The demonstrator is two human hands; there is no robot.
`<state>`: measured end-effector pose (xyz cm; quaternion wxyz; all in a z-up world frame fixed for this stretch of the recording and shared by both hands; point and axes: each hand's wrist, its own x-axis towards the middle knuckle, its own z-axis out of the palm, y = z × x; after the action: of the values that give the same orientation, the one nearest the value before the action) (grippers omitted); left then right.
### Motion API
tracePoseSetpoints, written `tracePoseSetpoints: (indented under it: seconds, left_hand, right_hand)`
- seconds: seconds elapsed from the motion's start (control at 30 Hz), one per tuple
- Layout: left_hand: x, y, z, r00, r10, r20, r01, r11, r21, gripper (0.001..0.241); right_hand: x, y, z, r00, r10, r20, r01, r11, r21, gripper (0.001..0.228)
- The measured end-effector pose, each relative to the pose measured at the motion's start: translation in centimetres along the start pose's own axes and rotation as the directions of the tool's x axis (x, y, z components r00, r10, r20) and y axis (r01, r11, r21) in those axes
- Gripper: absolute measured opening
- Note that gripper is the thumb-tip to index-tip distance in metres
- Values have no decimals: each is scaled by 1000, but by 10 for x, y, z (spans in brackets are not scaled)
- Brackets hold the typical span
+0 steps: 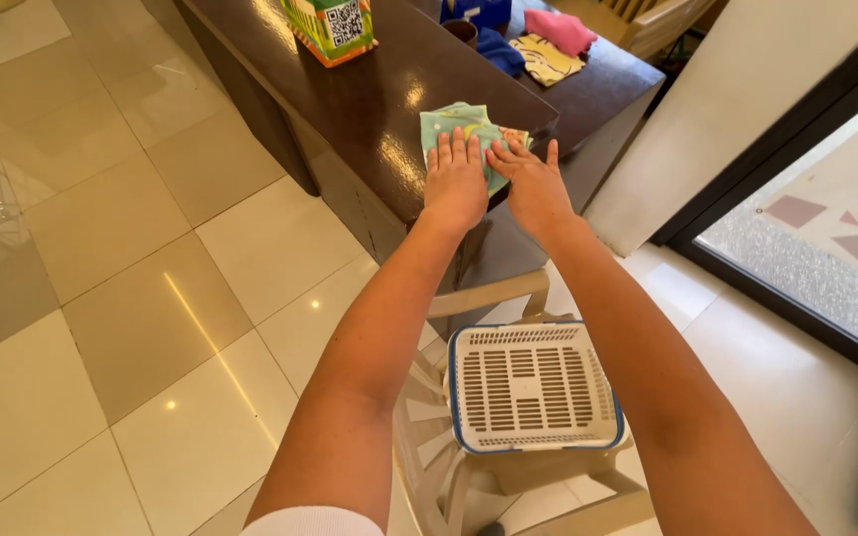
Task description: Folding small cleaning cloths and wiping down a counter in a shop setting.
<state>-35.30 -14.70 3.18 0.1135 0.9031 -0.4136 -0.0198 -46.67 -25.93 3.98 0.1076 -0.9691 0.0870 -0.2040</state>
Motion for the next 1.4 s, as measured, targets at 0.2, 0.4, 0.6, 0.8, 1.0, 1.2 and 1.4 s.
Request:
tracePoseSetpoints:
  seconds: [0.2,0.4,0.6,0.8,1.0,1.2,1.4]
  left_hand:
    - [-5,-6,0,999,28,-36,-29,1000,-7,67]
    - [-36,-9,-19,999,42,-35,-41,999,10,64]
    - [-56,-22,-20,999,24,-39,-24,1000,4,70]
    - [-39,4,-19,994,-102,-37,103,995,11,70]
    - [-19,28,-14,975,-209,-75,209,978,2,71]
    - [1,50,2,934,-337,-123,340,940,10,73]
    - [0,57,-3,923,-362,-130,369,929,36,68]
  right_hand:
    - [6,19,29,999,-25,-46,24,999,-22,55]
    - [-3,-2,16,999,-35,1,35,999,-22,48]
    - [1,-1,26,986,-143,-90,152,984,96,45]
    - [17,31,27,974,-200,-109,219,956,197,41]
    - [33,55,12,965,-258,-41,261,942,211,40]
    - [49,77,13,950,-312,-30,310,924,225,39]
    - [51,78,10,950,-313,-4,304,919,250,38]
